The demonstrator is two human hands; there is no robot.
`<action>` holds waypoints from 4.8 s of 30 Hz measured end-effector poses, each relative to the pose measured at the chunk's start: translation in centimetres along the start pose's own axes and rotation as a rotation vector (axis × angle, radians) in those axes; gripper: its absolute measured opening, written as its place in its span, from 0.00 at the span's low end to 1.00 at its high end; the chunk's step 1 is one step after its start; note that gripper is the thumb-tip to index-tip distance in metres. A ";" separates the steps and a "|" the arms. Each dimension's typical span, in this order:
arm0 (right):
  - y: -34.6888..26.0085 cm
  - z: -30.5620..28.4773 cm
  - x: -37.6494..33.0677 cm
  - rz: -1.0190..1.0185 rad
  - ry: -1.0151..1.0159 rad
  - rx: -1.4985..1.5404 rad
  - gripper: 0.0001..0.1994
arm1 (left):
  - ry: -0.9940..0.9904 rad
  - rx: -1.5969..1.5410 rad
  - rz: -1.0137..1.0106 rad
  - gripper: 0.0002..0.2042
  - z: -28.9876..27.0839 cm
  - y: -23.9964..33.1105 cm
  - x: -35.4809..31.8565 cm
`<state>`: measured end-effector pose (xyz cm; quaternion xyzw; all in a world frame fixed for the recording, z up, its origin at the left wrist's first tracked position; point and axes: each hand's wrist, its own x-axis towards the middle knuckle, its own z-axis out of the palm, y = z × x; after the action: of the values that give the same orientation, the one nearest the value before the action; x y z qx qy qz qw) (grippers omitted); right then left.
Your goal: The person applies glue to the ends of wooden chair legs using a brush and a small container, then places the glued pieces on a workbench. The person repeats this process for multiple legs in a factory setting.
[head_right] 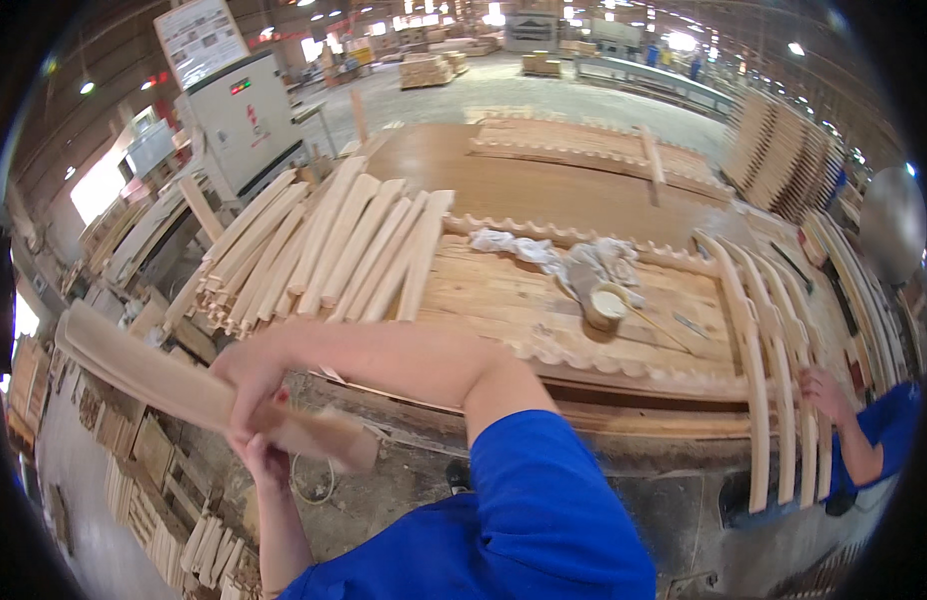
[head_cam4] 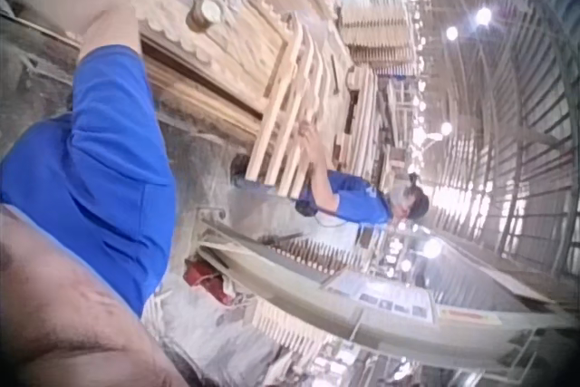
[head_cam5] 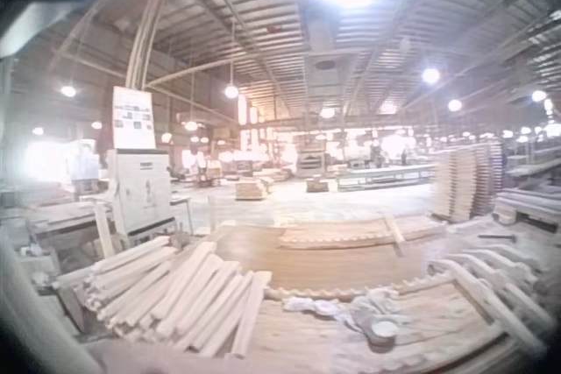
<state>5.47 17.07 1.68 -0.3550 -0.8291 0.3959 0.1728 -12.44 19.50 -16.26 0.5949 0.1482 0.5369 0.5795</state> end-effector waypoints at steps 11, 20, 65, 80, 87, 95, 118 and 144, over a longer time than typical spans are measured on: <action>-4.5 20.0 -12.6 0.265 0.280 -0.636 0.47 | 0.535 -0.196 -0.289 0.35 6.7 6.5 -9.4; -7.7 21.3 -30.1 0.586 0.657 -0.236 0.43 | 0.253 -0.315 -0.326 0.25 22.4 5.9 -11.1; -17.1 30.0 -66.8 0.752 0.995 -0.106 0.45 | -0.596 -0.818 -0.664 0.30 61.0 7.3 -27.0; -10.6 28.8 -80.6 1.747 1.150 -0.519 0.33 | -0.992 -0.111 -0.598 0.17 52.6 3.6 -29.2; -5.1 27.8 -80.5 1.925 0.940 -0.387 0.23 | -0.825 0.066 -0.491 0.17 47.4 1.9 -26.3; -7.1 28.5 -78.1 1.667 1.063 -0.765 0.25 | -0.603 0.500 -0.274 0.18 38.8 -0.7 -16.3; -12.7 19.1 -50.7 1.291 1.055 -0.666 0.21 | -0.413 1.357 -0.295 0.32 25.5 -19.4 15.3; -7.9 9.4 -57.3 1.890 1.226 -0.847 0.20 | -0.344 1.767 0.019 0.33 12.2 -13.5 29.7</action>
<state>35.98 -32.95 1.66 -0.9801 -0.0855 -0.1723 0.0494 14.76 40.64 -10.83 0.8968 0.4135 0.1355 -0.0797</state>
